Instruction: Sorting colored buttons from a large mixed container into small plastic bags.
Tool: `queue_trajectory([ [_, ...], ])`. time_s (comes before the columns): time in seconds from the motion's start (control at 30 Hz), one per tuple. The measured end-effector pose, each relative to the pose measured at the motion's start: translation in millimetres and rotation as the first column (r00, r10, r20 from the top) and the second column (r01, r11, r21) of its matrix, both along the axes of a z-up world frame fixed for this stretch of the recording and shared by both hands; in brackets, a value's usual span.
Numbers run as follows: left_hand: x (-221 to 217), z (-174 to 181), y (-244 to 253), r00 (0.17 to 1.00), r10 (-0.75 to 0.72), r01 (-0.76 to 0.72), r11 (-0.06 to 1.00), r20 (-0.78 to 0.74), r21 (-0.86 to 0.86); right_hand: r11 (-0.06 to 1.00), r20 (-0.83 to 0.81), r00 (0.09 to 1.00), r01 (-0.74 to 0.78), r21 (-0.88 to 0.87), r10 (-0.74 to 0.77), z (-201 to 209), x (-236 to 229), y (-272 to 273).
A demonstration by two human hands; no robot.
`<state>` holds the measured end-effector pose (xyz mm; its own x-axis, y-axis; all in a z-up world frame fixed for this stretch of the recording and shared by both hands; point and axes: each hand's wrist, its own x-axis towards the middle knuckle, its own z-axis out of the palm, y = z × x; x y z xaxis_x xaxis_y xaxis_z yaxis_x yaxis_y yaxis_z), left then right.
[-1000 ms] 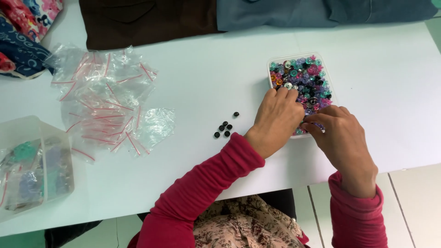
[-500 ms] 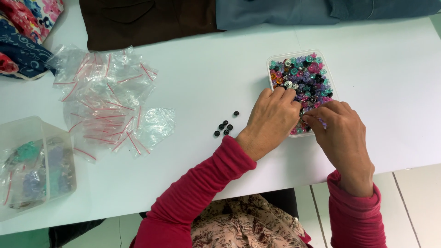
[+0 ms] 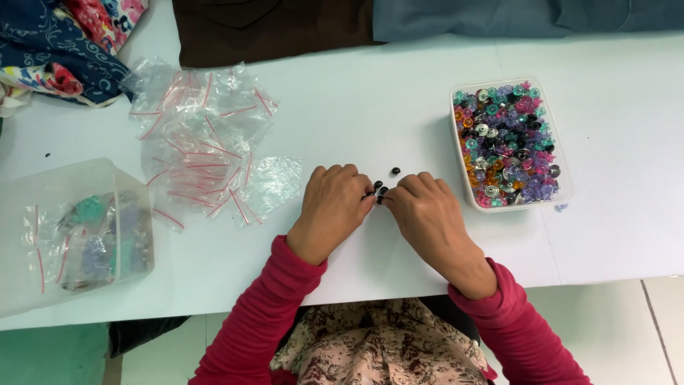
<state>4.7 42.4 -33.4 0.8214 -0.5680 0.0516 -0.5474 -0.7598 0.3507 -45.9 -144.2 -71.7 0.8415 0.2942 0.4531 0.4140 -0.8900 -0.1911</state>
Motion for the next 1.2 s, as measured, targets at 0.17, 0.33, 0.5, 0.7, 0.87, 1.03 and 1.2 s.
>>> queue_trajectory([
  [0.17, 3.1, 10.7, -6.1, 0.999, 0.002, -0.001, 1.000, 0.046, -0.012, 1.000, -0.030, 0.999, 0.025, 0.015, -0.024, 5.7, -2.8, -0.3],
  [0.33, 8.5, 35.3, -50.8, 0.984, -0.060, 0.089, 0.981, 0.167, -0.173, 0.989, 0.032, 0.999, 0.020, 0.147, -0.025, 49.6, -14.7, -41.5],
  [0.5, 20.7, 20.7, -123.6, 0.919, -0.167, 0.282, 0.911, 0.356, -0.301, 0.963, 0.015, 0.967, 0.252, 0.097, -0.255, 69.6, -17.9, -116.0],
  [0.7, 43.4, -20.8, -186.3, 0.856, -0.097, 0.241, 0.944, 0.507, -0.225, 0.929, -0.024, 0.929, 0.370, -0.004, -0.370, 52.4, -7.6, -144.7],
  [0.87, 47.1, -14.2, -187.4, 0.848, -0.102, 0.229, 0.955, 0.519, -0.188, 0.916, -0.029, 0.916, 0.399, -0.046, -0.401, 41.6, 2.0, -145.1],
  [1.03, 49.7, -22.1, -189.5, 0.854, -0.113, 0.229, 0.958, 0.507, -0.172, 0.900, -0.008, 0.902, 0.428, -0.085, -0.431, 38.0, 3.1, -144.3],
  [1.2, 45.9, -20.3, -186.8, 0.878, -0.092, 0.184, 0.971, 0.470, -0.154, 0.890, -0.026, 0.893, 0.444, -0.106, -0.449, 40.2, 0.8, -140.6],
])
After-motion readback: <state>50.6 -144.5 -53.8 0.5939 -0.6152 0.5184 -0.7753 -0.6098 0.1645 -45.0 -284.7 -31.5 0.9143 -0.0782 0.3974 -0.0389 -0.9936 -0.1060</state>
